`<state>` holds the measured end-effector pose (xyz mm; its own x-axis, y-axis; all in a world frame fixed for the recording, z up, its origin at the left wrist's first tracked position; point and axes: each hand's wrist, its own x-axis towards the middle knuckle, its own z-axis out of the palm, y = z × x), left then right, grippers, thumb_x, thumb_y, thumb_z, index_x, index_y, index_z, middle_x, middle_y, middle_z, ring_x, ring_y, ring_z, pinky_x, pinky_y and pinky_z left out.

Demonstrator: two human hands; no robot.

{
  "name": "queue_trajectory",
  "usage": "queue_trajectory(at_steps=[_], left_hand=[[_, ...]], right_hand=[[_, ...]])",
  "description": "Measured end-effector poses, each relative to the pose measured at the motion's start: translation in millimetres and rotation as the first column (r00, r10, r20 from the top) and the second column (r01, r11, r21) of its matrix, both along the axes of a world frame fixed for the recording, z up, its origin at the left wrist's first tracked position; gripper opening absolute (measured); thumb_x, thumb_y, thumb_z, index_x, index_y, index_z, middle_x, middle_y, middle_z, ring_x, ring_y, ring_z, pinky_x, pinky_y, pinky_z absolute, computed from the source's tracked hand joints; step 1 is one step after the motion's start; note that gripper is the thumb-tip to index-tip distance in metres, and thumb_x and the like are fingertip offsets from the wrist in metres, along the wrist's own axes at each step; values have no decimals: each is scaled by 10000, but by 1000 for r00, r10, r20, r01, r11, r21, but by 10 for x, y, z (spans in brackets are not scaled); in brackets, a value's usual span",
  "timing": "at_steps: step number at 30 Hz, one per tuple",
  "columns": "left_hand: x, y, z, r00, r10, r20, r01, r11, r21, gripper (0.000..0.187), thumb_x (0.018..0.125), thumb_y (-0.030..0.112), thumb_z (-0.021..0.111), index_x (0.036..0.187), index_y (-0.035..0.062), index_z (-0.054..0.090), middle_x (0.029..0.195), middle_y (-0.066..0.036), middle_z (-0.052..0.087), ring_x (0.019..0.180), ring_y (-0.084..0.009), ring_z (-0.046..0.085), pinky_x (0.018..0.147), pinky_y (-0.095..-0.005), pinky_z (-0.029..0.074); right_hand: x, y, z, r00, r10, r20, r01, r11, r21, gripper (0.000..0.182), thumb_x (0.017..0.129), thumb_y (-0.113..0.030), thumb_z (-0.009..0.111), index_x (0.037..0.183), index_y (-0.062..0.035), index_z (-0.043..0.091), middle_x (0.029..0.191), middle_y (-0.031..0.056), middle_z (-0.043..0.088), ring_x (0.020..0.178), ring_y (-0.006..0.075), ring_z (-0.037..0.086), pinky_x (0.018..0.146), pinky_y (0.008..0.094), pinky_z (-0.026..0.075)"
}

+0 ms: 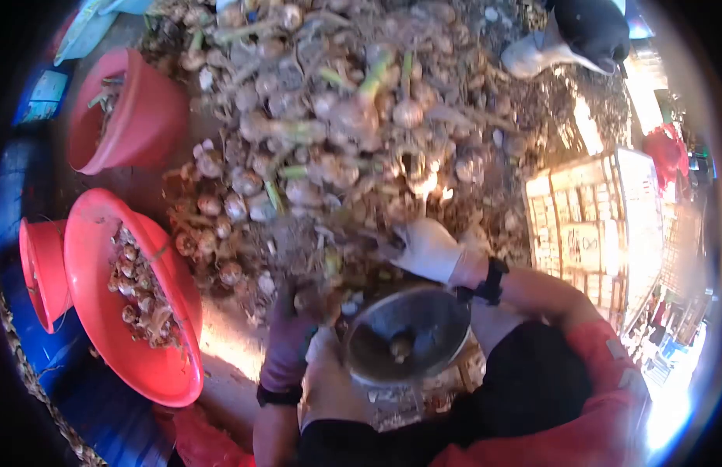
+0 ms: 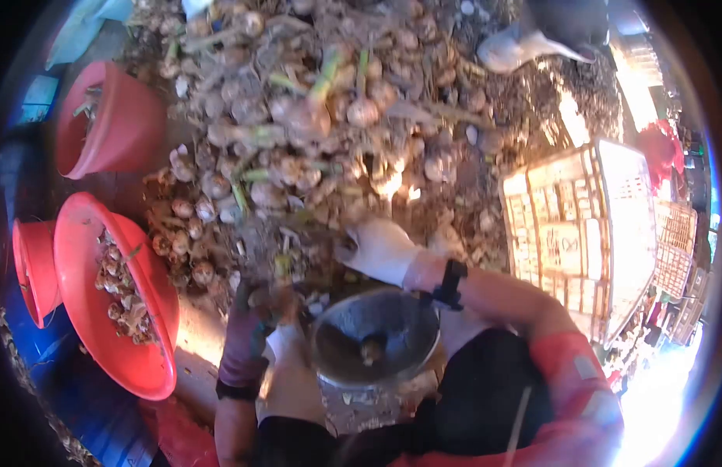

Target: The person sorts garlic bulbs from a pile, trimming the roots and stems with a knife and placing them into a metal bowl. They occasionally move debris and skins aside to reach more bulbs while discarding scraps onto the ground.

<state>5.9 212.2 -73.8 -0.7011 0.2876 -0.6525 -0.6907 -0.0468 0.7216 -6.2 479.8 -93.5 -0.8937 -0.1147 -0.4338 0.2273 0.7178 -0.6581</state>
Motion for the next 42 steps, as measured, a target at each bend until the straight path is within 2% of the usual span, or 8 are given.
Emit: queue_trajectory(at_steps=[13, 20, 23, 25, 28, 34, 40, 42], left_hand=[[-42, 204, -33, 964, -50, -262, 108, 972, 209, 768, 734, -55, 629, 1403, 80, 276, 1312, -118, 455, 1193, -232, 483, 989, -378, 439], [76, -109, -96, 932, -328, -153, 306, 940, -154, 710, 796, 31, 660, 1396, 74, 283, 1274, -162, 484, 1146, -196, 526, 919, -352, 485], [220, -147, -230, 822, -398, -407, 328, 916, -233, 700, 840, 88, 641, 1413, 50, 240, 1179, -168, 543, 1072, -182, 566, 881, -316, 507], [186, -187, -258, 119, -758, -642, 139, 653, -745, 316, 880, 116, 554, 1188, 58, 520, 915, -113, 635, 817, -243, 628, 754, -337, 501], [420, -142, -349, 804, -252, -539, 118, 955, -271, 232, 875, 114, 539, 1089, 37, 585, 860, -109, 609, 740, -248, 595, 669, -363, 488], [362, -137, -79, 930, -306, -202, 210, 897, -390, 292, 906, 178, 568, 1123, -17, 554, 1005, -150, 604, 889, -202, 601, 744, -324, 500], [406, -58, -81, 932, -167, -321, 87, 964, -250, 416, 939, 385, 475, 1033, 1, 601, 749, -65, 573, 564, -147, 511, 506, -295, 409], [270, -58, 258, 453, -607, -653, 147, 773, -617, 500, 804, 281, 699, 1184, 9, 521, 975, -135, 617, 874, -204, 612, 737, -336, 509]], right_hand=[[-140, -295, 613, 759, -123, 639, 477, 773, -418, 332, 824, -333, 671, 863, -15, 583, 618, 136, 566, 559, 233, 581, 558, 365, 457], [48, -231, 583, 913, 354, -205, -388, 907, -163, 240, 783, -296, 636, 837, -68, 582, 611, 138, 577, 585, 347, 591, 534, 431, 479], [53, -247, 650, 900, 407, -158, -429, 893, -138, 262, 684, -214, 678, 874, -59, 587, 747, 151, 580, 637, 355, 594, 555, 438, 468], [45, -258, 680, 882, 438, -173, -457, 885, -86, 264, 672, -201, 670, 875, -55, 586, 750, 147, 577, 636, 358, 591, 550, 443, 465], [65, -266, 604, 874, 427, -233, -445, 895, -28, 281, 675, -209, 672, 889, -51, 580, 752, 149, 579, 644, 358, 592, 552, 441, 467], [109, -280, 464, 874, 402, -272, -439, 894, -91, 288, 689, -222, 674, 900, -57, 569, 705, 136, 560, 655, 349, 588, 571, 446, 456], [62, -243, 311, 852, 381, -359, -452, 881, -139, 287, 715, -239, 674, 908, -50, 577, 733, 144, 587, 665, 349, 591, 584, 438, 465], [-16, -230, 275, 920, 357, -161, -371, 927, -61, 296, 739, -259, 659, 933, -47, 589, 743, 151, 605, 691, 340, 610, 616, 431, 491]])
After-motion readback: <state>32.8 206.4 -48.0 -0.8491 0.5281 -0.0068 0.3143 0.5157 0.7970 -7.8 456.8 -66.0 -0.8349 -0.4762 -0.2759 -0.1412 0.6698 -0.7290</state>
